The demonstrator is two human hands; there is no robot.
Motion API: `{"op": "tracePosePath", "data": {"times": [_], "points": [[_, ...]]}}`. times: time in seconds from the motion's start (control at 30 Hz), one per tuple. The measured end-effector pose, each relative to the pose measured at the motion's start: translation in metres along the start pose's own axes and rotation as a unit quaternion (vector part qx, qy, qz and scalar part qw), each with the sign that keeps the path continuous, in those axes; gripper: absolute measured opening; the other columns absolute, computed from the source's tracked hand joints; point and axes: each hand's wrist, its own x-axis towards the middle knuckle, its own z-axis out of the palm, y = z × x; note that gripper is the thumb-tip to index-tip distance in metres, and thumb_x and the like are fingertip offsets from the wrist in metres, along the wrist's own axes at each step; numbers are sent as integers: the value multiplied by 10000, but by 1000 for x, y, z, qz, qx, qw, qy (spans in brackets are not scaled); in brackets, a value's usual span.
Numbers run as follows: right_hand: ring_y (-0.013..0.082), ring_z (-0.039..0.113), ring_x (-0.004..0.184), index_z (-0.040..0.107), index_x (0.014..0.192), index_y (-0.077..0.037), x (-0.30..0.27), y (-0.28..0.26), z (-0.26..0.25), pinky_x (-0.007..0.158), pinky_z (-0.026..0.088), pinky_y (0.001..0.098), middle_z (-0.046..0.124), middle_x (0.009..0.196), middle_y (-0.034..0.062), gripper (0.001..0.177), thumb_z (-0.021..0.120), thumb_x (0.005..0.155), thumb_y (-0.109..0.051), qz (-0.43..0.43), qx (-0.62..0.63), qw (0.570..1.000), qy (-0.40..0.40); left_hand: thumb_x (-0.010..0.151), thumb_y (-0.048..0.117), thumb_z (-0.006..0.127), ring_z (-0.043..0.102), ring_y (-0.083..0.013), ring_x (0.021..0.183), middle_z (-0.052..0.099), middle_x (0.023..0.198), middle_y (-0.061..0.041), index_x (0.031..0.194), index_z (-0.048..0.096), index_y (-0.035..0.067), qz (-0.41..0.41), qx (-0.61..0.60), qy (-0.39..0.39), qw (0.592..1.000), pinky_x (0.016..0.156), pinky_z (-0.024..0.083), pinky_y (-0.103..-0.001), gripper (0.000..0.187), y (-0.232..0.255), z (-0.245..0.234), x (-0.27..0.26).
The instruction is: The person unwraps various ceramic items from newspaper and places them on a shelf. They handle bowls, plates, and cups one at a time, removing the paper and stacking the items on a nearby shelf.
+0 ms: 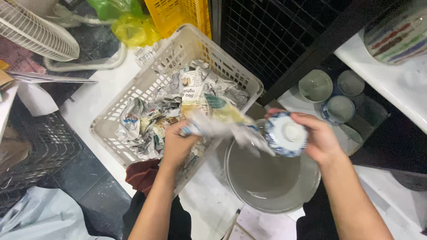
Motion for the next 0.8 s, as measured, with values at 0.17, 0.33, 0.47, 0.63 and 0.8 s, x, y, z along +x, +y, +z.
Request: {"op": "tracePosePath", "data": {"times": [0.17, 0.33, 0.47, 0.63, 0.8], "points": [[424, 567, 1341, 561, 1367, 166, -12, 0, 9, 1090, 476, 495, 541, 1501, 295, 659, 700, 869, -244, -21, -37, 986, -159, 862, 51, 739, 748, -264, 978, 741, 1129, -172, 1199, 643, -57, -115, -430, 110, 889, 874, 632, -423, 367, 4, 24, 7], [352, 565, 1383, 564, 1366, 62, -3, 49, 16, 1118, 482, 506, 539, 1557, 158, 581, 677, 930, -306, 64, -124, 965, -220, 870, -52, 737, 716, -223, 995, 726, 1136, -142, 1210, 643, -34, -83, -425, 131, 892, 893, 603, -370, 354, -10, 55, -1], [227, 594, 1244, 576, 1413, -47, 15, 97, 22, 1074, 452, 425, 633, 1373, 106, 480, 641, 972, -224, 4, -81, 990, -116, 904, -156, 773, 650, -173, 999, 644, 1100, -114, 1073, 545, 51, 39, -386, 125, 913, 907, 575, -328, 352, -24, 78, -12], [198, 647, 1149, 603, 1289, -24, 38, 91, 12, 1034, 514, 413, 680, 1241, 78, 309, 622, 1054, -224, -171, 45, 984, -26, 850, -166, 785, 650, -185, 1121, 600, 1273, -119, 1380, 369, 25, 61, -242, 90, 964, 935, 569, -328, 700, -7, 77, -19], [217, 641, 1127, 647, 1294, 60, 34, 73, 20, 999, 518, 386, 682, 1257, 150, 296, 633, 1116, -175, -267, -63, 960, 55, 739, -83, 776, 702, -217, 1058, 689, 1203, -173, 1600, 73, 126, -66, -383, 74, 918, 902, 603, -354, 1131, 12, 71, -12]]}}
